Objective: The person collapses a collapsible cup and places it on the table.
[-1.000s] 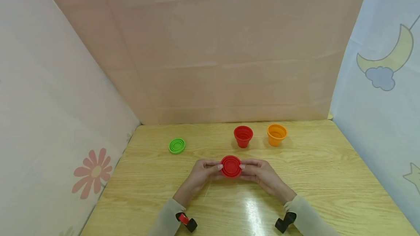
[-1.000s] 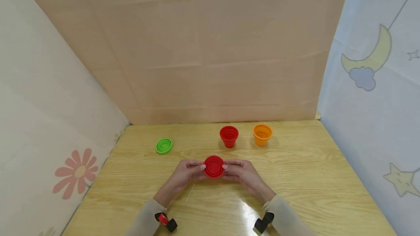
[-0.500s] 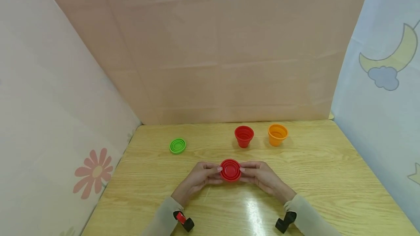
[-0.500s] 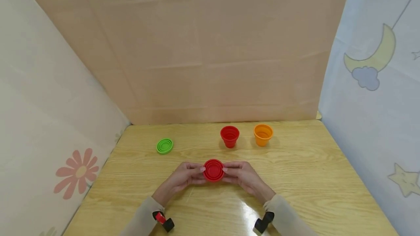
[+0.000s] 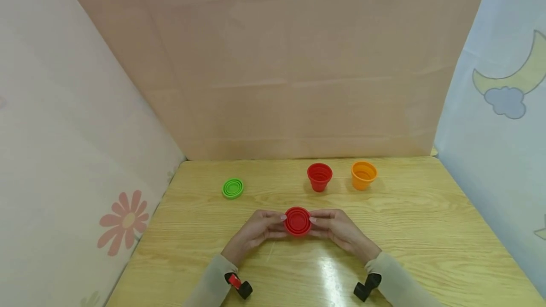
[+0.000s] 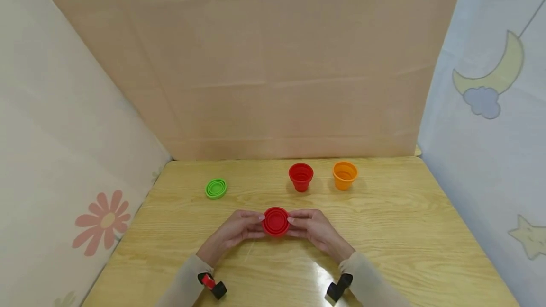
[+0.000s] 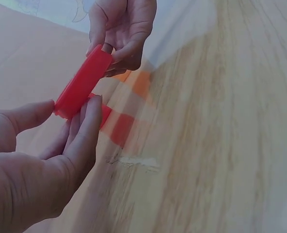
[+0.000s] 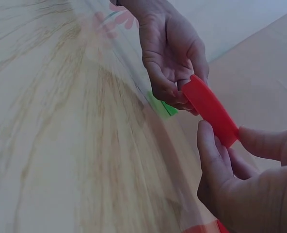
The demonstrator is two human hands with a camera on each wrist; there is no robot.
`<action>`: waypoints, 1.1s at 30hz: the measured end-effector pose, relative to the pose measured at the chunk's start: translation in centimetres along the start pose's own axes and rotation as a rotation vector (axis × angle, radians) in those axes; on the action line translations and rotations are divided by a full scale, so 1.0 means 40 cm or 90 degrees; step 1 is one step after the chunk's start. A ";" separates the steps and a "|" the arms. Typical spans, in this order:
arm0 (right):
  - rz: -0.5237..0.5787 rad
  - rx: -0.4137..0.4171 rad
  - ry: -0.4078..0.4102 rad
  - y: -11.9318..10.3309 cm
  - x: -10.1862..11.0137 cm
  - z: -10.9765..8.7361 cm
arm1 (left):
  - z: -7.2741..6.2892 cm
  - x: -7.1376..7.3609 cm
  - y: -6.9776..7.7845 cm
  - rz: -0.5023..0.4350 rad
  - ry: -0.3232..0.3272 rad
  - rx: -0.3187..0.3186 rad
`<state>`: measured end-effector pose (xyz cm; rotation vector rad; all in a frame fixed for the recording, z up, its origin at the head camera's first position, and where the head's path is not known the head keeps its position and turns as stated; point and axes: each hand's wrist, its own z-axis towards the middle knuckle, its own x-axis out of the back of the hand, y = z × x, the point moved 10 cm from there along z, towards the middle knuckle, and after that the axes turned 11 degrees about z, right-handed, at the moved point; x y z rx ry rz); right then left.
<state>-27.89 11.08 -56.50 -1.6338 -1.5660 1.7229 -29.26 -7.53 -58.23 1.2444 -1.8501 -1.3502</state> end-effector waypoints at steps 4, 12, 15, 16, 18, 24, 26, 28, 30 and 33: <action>0.004 -0.002 0.001 0.004 0.001 0.003 | -0.003 -0.001 0.002 -0.004 0.003 0.001; 0.014 -0.004 0.009 0.005 0.002 0.006 | 0.004 0.001 0.008 0.007 0.009 -0.011; 0.002 0.000 0.015 0.004 -0.001 0.016 | 0.013 0.014 0.011 0.017 0.018 -0.017; -0.002 0.001 0.019 0.004 -0.003 0.022 | 0.016 0.020 0.012 0.021 0.021 -0.018; -0.014 0.004 0.026 0.003 -0.006 0.034 | 0.023 0.035 0.013 0.027 0.026 -0.015; -0.022 0.028 0.049 -0.010 -0.025 0.091 | 0.035 0.089 0.036 0.055 0.041 -0.020; -0.025 0.041 0.056 -0.018 -0.030 0.115 | 0.038 0.107 0.049 0.064 0.043 -0.025; -0.029 0.048 0.065 -0.024 -0.036 0.139 | 0.043 0.126 0.059 0.075 0.047 -0.023; -0.029 0.050 0.081 -0.029 -0.039 0.162 | 0.052 0.147 0.070 0.086 0.052 -0.020; -0.026 0.054 0.101 -0.039 -0.046 0.191 | 0.066 0.174 0.085 0.095 0.065 -0.014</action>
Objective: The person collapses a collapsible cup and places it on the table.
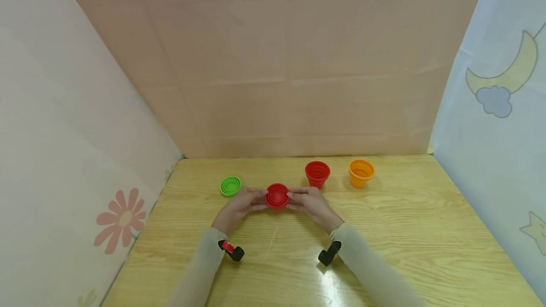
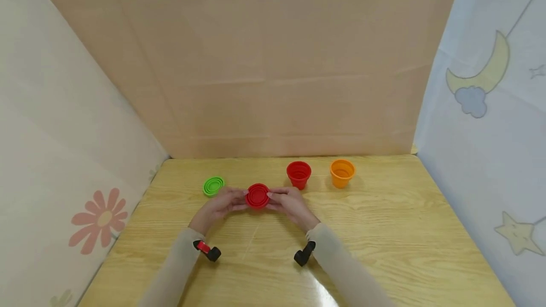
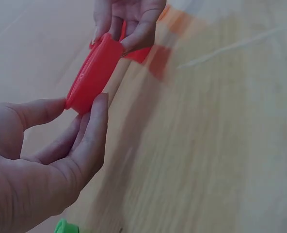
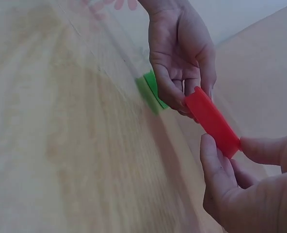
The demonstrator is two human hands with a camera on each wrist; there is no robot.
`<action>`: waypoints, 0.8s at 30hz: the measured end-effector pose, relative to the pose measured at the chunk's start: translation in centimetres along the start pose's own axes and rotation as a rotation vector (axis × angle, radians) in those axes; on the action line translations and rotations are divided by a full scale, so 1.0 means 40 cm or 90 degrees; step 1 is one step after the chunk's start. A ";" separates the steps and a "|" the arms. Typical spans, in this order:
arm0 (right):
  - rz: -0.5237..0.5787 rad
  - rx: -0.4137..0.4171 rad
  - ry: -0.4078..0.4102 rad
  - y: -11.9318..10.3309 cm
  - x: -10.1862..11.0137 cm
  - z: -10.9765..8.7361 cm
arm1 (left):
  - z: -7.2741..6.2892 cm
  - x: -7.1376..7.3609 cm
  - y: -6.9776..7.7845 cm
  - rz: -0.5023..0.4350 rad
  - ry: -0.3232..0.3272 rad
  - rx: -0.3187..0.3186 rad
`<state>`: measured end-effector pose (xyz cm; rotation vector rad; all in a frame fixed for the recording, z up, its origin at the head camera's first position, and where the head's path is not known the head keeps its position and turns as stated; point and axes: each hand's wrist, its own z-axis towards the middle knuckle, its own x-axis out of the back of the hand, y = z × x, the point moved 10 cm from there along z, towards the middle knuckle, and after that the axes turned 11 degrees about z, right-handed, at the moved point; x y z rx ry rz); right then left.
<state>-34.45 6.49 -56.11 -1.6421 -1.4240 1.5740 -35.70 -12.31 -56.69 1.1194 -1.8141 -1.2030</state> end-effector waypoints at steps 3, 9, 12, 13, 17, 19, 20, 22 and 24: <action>-0.003 -0.002 0.024 -0.007 -0.002 0.019 | 0.014 0.017 0.008 0.000 0.008 0.000; -0.011 0.005 0.048 -0.013 -0.013 0.054 | 0.035 0.053 0.015 0.013 0.059 0.003; -0.012 0.020 0.058 -0.019 -0.013 0.068 | 0.043 0.063 0.023 0.028 0.085 0.013; -0.012 0.022 0.060 -0.019 -0.013 0.073 | 0.045 0.066 0.025 0.033 0.093 0.016; -0.031 0.024 0.065 -0.021 -0.013 0.092 | 0.054 0.079 0.027 0.032 0.114 0.033; -0.036 0.028 0.073 -0.023 -0.012 0.099 | 0.060 0.082 0.030 0.035 0.117 0.033; -0.038 0.029 0.078 -0.024 -0.012 0.102 | 0.064 0.082 0.031 0.035 0.116 0.032; -0.046 0.032 0.091 -0.025 -0.012 0.107 | 0.069 0.082 0.034 0.038 0.118 0.030; -0.064 0.037 0.099 -0.024 -0.015 0.113 | 0.073 0.085 0.034 0.044 0.126 0.034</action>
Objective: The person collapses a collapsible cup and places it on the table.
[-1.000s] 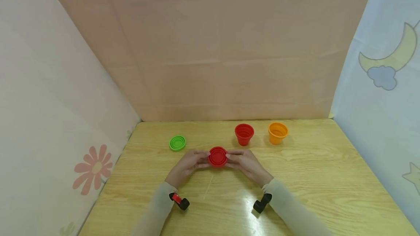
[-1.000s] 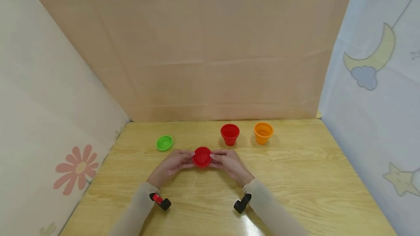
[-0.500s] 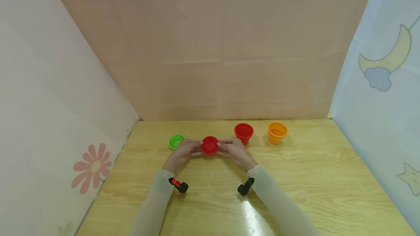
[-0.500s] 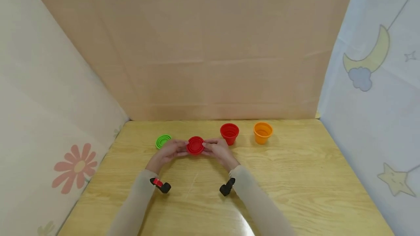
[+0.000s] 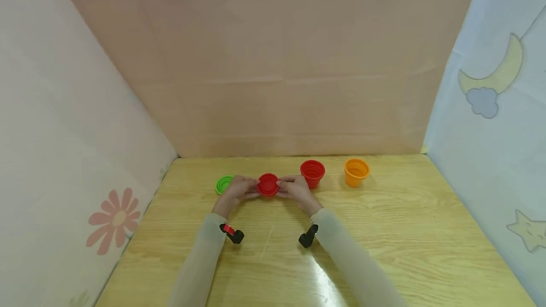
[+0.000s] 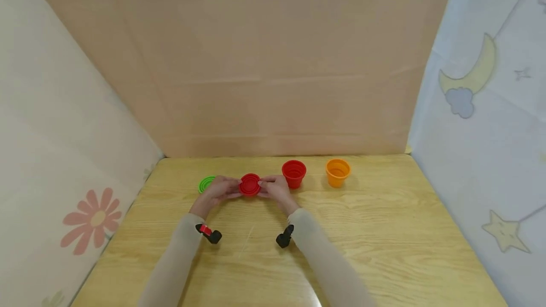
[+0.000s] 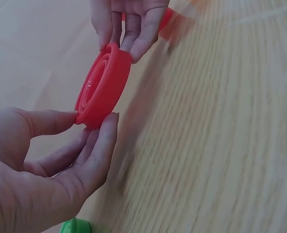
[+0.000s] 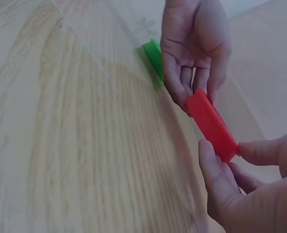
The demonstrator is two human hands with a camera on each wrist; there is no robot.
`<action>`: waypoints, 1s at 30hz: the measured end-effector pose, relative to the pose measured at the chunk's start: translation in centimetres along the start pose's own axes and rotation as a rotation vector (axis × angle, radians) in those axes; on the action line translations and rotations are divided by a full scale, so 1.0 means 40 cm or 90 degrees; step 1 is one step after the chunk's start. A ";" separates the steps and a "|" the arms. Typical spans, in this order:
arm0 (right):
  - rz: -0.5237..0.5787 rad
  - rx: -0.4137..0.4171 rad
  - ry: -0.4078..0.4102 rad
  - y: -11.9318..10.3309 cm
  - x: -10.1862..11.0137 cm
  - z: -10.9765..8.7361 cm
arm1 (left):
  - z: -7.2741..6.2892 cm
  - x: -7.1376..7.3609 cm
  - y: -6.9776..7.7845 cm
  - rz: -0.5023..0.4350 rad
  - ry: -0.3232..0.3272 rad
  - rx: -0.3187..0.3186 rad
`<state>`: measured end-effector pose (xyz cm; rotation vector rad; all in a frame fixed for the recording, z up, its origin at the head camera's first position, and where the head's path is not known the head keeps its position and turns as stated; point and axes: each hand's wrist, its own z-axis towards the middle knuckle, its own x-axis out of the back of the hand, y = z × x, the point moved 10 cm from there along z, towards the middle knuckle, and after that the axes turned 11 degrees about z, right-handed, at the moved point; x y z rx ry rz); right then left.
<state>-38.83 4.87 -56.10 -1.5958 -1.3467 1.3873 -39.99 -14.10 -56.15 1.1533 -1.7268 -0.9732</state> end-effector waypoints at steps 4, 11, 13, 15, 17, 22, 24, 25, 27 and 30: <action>-0.055 0.020 0.021 -0.001 -0.012 0.017 | 0.004 0.016 0.001 0.015 0.025 0.015; -0.121 0.060 0.039 -0.015 -0.026 0.035 | 0.017 0.025 0.017 0.060 0.048 0.007; -0.140 0.069 0.047 -0.022 -0.029 0.035 | 0.017 0.024 0.026 0.085 0.056 0.003; -0.186 0.081 0.069 -0.033 -0.027 0.034 | 0.017 0.022 0.035 0.118 0.068 -0.003; -0.264 0.098 0.096 -0.048 -0.023 0.033 | 0.015 0.022 0.045 0.152 0.084 -0.008; -0.474 0.154 0.155 -0.085 -0.024 0.032 | 0.011 0.032 0.062 0.272 0.144 -0.026; -0.514 0.164 0.168 -0.089 -0.024 0.032 | 0.009 0.032 0.064 0.318 0.162 -0.034; -0.526 0.162 0.171 -0.086 -0.022 0.034 | 0.008 0.030 0.064 0.339 0.167 -0.038; -0.540 0.162 0.172 -0.081 -0.021 0.037 | 0.006 0.026 0.062 0.364 0.174 -0.045; -0.545 0.163 0.159 -0.072 -0.024 0.041 | 0.004 0.023 0.059 0.375 0.189 -0.052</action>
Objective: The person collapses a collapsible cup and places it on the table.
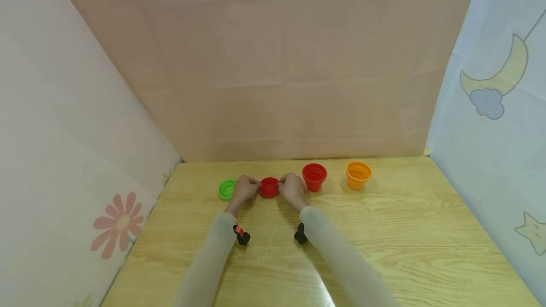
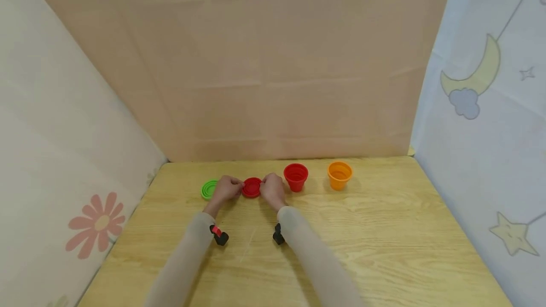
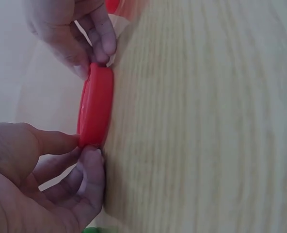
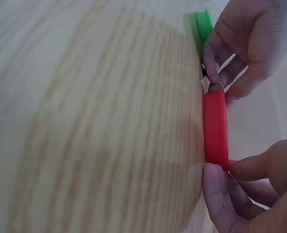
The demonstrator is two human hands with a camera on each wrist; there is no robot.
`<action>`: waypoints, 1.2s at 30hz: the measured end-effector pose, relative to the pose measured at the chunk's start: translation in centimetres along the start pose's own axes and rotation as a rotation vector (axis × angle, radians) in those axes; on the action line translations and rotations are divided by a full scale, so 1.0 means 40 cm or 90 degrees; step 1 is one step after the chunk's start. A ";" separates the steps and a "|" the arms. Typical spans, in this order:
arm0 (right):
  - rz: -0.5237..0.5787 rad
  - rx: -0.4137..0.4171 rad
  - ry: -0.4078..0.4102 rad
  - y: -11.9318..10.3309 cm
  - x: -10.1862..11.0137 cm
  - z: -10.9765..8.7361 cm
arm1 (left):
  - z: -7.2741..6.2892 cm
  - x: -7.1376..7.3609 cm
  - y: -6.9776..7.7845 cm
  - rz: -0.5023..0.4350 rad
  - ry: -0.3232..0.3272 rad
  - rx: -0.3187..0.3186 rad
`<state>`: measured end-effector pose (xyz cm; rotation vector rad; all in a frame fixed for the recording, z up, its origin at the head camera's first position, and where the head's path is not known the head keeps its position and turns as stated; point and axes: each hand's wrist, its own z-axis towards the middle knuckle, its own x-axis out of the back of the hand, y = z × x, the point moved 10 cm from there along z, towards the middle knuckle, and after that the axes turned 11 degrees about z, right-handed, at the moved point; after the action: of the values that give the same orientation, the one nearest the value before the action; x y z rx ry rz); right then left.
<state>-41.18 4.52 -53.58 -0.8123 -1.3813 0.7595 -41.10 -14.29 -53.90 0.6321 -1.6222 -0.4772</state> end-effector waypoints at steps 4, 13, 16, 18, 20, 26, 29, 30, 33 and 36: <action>0.019 0.017 -0.019 0.000 -0.008 -0.004 | -0.003 -0.003 -0.007 0.003 0.022 0.008; 0.052 0.005 -0.130 -0.003 -0.026 -0.037 | -0.019 0.032 -0.003 0.034 0.096 -0.026; 0.058 0.041 -0.181 -0.022 -0.013 -0.070 | -0.035 0.056 0.035 0.043 0.126 -0.074; 0.063 0.067 -0.209 -0.030 0.002 -0.091 | -0.044 0.065 0.063 0.031 0.136 -0.106; 0.061 0.084 -0.225 -0.038 0.024 -0.112 | -0.053 0.067 0.087 0.006 0.133 -0.124; 0.111 0.070 -0.263 -0.044 0.093 -0.158 | -0.073 0.043 0.141 -0.057 0.080 -0.142; 0.138 0.069 -0.266 -0.041 0.127 -0.170 | -0.079 0.030 0.158 -0.065 0.064 -0.146; 0.148 0.071 -0.266 -0.040 0.139 -0.174 | -0.080 0.025 0.161 -0.069 0.059 -0.146; 0.167 0.076 -0.255 -0.035 0.179 -0.188 | -0.082 0.008 0.169 -0.076 0.044 -0.152; 0.173 0.078 -0.223 -0.019 0.230 -0.197 | -0.085 -0.018 0.186 -0.089 0.013 -0.169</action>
<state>-32.86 11.56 -48.24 -0.8050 -1.5305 1.2311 -38.64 -7.98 -49.25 0.5493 -1.4686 -0.7724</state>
